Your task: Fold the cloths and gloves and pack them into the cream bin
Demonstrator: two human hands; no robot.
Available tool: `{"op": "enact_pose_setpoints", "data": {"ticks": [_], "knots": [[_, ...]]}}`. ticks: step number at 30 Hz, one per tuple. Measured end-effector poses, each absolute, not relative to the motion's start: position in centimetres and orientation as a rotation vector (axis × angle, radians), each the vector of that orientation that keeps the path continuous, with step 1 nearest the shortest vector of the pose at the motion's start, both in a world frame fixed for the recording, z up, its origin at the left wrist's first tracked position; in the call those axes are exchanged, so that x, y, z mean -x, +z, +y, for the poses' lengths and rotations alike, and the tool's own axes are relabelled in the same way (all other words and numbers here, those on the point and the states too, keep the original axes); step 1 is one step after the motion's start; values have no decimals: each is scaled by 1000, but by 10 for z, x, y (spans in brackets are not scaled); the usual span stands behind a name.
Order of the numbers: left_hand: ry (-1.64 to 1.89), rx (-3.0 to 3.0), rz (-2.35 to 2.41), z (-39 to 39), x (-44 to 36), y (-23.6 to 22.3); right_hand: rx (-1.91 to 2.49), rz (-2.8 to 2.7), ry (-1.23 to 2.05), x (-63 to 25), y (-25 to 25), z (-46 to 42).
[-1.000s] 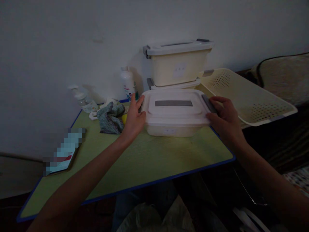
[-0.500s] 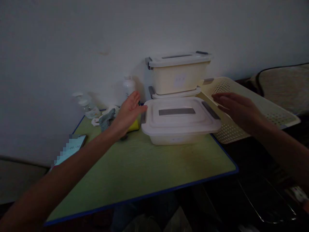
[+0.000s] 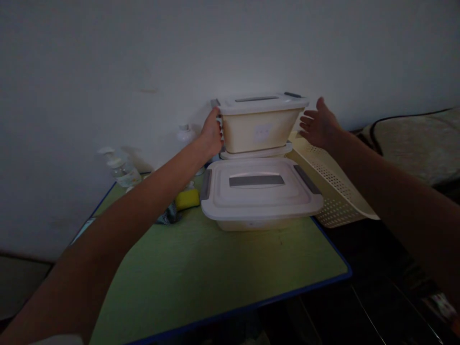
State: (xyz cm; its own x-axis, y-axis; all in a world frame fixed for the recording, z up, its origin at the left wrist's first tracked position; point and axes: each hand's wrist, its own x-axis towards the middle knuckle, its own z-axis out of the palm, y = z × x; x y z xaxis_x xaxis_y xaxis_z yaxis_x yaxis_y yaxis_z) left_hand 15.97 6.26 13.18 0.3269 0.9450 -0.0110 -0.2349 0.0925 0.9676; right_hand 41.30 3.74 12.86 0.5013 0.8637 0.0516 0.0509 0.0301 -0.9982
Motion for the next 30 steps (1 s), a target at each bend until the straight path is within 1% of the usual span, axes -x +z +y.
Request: {"op": "enact_pose_setpoints", "data": {"ticks": [6, 11, 16, 20, 24, 30], "knots": [[1052, -1124, 813, 64, -163, 131, 1241, -1086, 801, -415, 114, 58], [1037, -1098, 783, 67, -160, 129, 1210, -1094, 856, -411, 120, 47], [1059, -1094, 766, 61, -149, 139, 1165, -970, 939, -390, 143, 14], [1047, -1128, 730, 36, -134, 152, 1116, -1048, 926, -380, 152, -20], [1040, -1135, 762, 2, -118, 154, 1092, -1095, 915, -372, 143, -59], [1004, -1104, 808, -37, -98, 145, 1081, -1044, 934, -354, 123, -108]]}}
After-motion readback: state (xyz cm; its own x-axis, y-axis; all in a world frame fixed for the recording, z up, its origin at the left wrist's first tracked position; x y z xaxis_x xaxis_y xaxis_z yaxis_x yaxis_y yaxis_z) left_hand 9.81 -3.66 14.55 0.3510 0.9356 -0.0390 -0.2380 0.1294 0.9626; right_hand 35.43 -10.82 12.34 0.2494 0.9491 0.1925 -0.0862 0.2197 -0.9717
